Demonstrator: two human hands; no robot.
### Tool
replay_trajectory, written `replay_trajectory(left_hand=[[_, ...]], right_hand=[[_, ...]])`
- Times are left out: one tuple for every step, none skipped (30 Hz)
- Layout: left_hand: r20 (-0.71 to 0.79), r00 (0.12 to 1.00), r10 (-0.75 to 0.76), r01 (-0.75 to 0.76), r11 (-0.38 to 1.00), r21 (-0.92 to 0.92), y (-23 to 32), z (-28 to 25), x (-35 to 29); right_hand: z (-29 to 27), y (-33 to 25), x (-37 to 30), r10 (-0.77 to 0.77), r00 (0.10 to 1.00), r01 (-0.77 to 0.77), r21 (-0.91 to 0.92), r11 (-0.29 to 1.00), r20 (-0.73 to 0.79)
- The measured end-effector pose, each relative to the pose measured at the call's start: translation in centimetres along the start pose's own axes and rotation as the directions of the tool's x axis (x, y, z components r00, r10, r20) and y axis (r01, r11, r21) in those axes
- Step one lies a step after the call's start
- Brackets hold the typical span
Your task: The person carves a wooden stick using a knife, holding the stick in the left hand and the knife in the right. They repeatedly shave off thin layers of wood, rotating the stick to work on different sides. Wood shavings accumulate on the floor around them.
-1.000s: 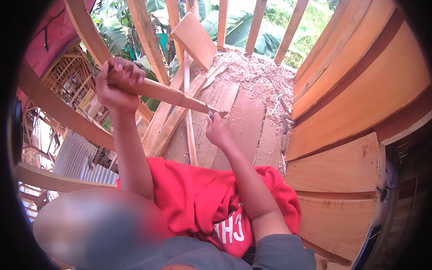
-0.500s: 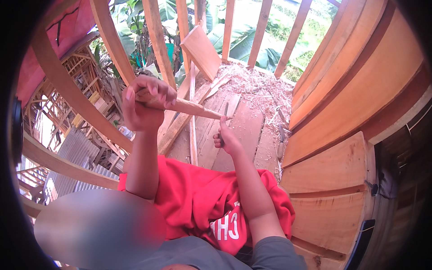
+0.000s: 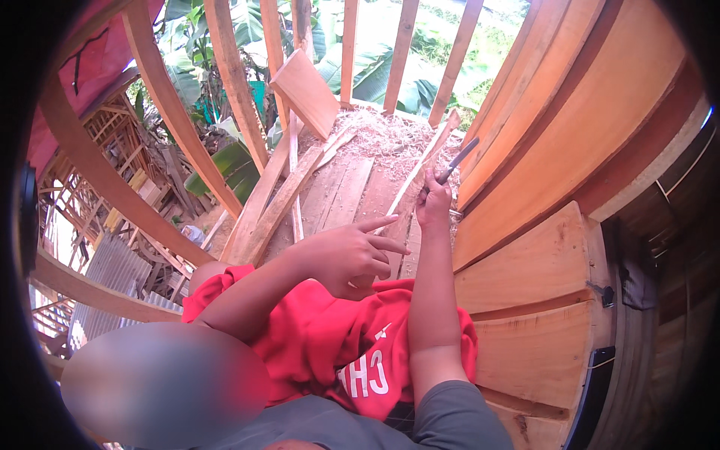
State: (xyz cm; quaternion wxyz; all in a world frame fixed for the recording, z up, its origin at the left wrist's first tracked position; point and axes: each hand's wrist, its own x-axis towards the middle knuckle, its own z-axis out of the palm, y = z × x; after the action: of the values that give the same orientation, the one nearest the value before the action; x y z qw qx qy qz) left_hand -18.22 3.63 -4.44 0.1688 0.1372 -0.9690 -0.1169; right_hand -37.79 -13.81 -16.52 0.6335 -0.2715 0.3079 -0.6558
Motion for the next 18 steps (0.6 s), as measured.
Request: replay_trajectory(left_hand=[[-0.023,0.999,-0.029,0.029,1.000,0.006,-0.4,0.6,-0.3],[-0.045,0.998,-0.049,0.050,0.999,0.013,-0.8,1.5,-0.3],[-0.067,0.996,-0.066,0.067,0.998,0.018,-1.3,2.4,-0.4],[-0.077,0.995,-0.062,0.066,0.996,0.057,-2.1,3.1,-0.5],[-0.085,0.995,-0.059,0.067,0.993,0.097,-3.0,3.8,-0.6],[-0.093,0.994,-0.064,0.076,0.988,0.135,-3.9,4.2,-1.0],[-0.096,0.989,-0.115,0.122,0.990,0.069,-4.8,4.5,-1.6],[-0.096,0.982,-0.164,0.165,0.986,0.002,-5.9,4.5,-2.1],[-0.095,0.972,-0.214,0.209,0.976,-0.065,-6.5,4.2,-2.6],[-0.285,0.906,-0.312,0.302,0.950,-0.077,-7.0,4.0,-3.2],[-0.444,0.814,-0.374,0.336,0.927,-0.165,-7.0,2.8,-3.2],[-0.580,0.691,-0.432,0.348,0.902,-0.256,-6.6,1.2,-3.0],[-0.649,0.606,-0.461,0.275,0.886,-0.372,-6.9,0.2,-3.2],[-0.701,0.510,-0.499,0.192,0.860,-0.473,-7.0,-0.7,-3.5],[-0.723,0.456,-0.519,0.105,0.838,-0.535,-7.0,-1.6,-3.9],[-0.739,0.401,-0.541,0.012,0.810,-0.586,-6.7,-2.3,-4.1],[-0.749,0.409,-0.521,-0.011,0.818,-0.575,-5.9,-3.1,-3.8],[-0.732,0.465,-0.497,0.001,0.828,-0.561,-6.0,-3.3,-4.5]], right_hand=[[0.9,-0.8,-0.5,-0.039,0.999,0.039,0.013,0.999,0.025],[1.4,-1.8,-0.9,-0.086,0.995,0.085,0.028,0.996,0.047],[1.5,-2.6,-1.2,-0.137,0.989,0.134,0.043,0.990,0.065],[1.7,-3.1,-1.4,-0.168,0.981,0.166,0.028,0.986,0.093],[1.7,-3.5,-1.5,-0.197,0.973,0.197,0.016,0.980,0.122],[2.2,-3.7,-1.8,-0.219,0.964,0.220,0.006,0.975,0.153],[2.9,-3.5,-2.2,-0.210,0.964,0.218,-0.033,0.975,0.160],[3.1,-3.0,-2.4,-0.203,0.956,0.225,-0.089,0.970,0.212],[3.4,-2.4,-2.5,-0.190,0.945,0.234,-0.144,0.962,0.266],[3.9,-1.7,-2.7,-0.173,0.932,0.244,-0.197,0.950,0.319],[4.6,-0.6,-3.0,-0.173,0.949,0.248,-0.287,0.926,0.262],[4.6,0.4,-3.3,-0.168,0.933,0.275,-0.329,0.903,0.319],[4.8,1.4,-3.4,-0.151,0.919,0.302,-0.406,0.863,0.364],[5.1,2.6,-3.7,-0.125,0.903,0.328,-0.473,0.817,0.410],[6.4,3.8,-4.7,-0.128,0.878,0.395,-0.545,0.740,0.462],[7.5,4.8,-5.7,-0.125,0.849,0.460,-0.603,0.651,0.513],[7.6,5.4,-6.1,-0.114,0.838,0.487,-0.638,0.596,0.533],[7.4,5.9,-6.1,-0.069,0.839,0.465,-0.645,0.606,0.540]])
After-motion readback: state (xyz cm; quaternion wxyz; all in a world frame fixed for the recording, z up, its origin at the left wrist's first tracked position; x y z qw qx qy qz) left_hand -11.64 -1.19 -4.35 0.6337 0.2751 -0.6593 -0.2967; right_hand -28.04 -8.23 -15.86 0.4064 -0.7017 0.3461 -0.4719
